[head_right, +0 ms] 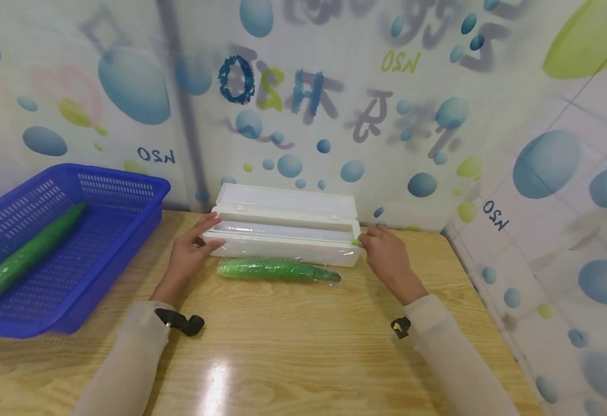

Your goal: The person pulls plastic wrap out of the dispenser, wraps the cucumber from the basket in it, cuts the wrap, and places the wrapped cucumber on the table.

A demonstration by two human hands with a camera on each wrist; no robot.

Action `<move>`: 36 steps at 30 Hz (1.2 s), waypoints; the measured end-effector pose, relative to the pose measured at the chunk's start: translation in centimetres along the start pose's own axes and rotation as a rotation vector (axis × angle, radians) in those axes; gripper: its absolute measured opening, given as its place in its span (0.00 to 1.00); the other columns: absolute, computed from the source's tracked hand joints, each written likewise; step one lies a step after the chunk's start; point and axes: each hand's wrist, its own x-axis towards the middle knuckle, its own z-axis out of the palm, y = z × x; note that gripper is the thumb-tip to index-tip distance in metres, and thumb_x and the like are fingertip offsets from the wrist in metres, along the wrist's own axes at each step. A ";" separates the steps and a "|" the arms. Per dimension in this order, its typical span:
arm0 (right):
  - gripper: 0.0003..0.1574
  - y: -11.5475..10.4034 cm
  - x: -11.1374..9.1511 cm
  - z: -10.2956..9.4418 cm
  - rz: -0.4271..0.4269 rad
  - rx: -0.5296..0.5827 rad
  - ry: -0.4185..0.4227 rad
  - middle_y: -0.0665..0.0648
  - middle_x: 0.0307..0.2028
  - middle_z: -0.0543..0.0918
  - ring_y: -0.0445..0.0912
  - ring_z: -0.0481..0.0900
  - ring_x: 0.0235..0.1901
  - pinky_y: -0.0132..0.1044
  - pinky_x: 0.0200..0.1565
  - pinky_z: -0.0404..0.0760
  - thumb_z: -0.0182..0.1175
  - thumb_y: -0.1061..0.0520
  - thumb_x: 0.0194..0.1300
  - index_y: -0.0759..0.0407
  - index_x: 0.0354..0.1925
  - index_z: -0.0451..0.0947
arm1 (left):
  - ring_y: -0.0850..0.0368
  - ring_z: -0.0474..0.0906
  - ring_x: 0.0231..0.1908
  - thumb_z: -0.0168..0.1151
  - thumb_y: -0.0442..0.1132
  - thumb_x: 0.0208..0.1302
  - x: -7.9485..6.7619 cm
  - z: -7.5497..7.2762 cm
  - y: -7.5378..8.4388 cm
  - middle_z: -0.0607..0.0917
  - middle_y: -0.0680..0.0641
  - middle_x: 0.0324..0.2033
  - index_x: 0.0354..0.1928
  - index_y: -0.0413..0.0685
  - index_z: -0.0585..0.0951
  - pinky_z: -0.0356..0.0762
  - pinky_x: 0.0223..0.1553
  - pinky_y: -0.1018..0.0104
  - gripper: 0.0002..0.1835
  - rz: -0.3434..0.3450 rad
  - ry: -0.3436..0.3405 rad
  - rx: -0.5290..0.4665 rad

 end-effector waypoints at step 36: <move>0.18 -3.6 -5.9 4.7 0.540 0.858 -0.170 0.54 0.32 0.77 0.48 0.74 0.32 0.34 0.32 0.75 0.70 0.56 0.56 0.50 0.45 0.78 | 0.48 0.67 0.50 0.70 0.43 0.58 -0.3 0.1 1.5 0.64 0.44 0.67 0.72 0.51 0.58 0.68 0.49 0.54 0.43 -0.263 -0.045 -0.117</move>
